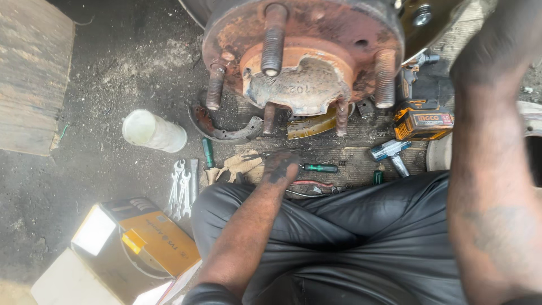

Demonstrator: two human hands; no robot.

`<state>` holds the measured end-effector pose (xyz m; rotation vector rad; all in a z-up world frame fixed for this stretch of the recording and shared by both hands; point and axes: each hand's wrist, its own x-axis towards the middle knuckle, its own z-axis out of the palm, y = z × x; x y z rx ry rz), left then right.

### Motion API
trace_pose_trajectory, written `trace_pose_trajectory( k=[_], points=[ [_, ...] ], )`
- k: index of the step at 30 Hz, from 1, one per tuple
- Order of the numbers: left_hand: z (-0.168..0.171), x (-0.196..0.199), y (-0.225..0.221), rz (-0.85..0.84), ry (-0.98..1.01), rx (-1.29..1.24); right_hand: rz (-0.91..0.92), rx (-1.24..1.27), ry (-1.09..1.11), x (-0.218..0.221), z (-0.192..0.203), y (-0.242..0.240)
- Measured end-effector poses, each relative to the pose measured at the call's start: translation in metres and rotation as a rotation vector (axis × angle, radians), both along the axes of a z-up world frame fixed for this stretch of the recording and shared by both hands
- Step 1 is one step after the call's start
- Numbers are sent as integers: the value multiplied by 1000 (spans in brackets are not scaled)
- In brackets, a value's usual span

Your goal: The person manipulates brake shoe components and springs within a vehicle hub assembly using pliers and their hands, while another person assists by holding parts in place.

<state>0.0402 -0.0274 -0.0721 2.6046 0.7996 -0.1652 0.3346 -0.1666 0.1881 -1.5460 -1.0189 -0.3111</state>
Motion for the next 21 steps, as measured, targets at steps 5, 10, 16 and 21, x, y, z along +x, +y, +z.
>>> trace_pose_trajectory(
  k=[5,10,16,21],
  points=[
    [10,19,-41,-331,59,-135,-82,-47,886,-25,-121,-42],
    [25,30,-61,-644,170,77,-111,-155,862,-23,-150,-23],
    [37,30,-58,-784,214,183,-72,-612,547,-30,-181,-2],
    [52,39,-53,-505,355,-154,-35,-774,571,-26,-177,4]
  ],
)
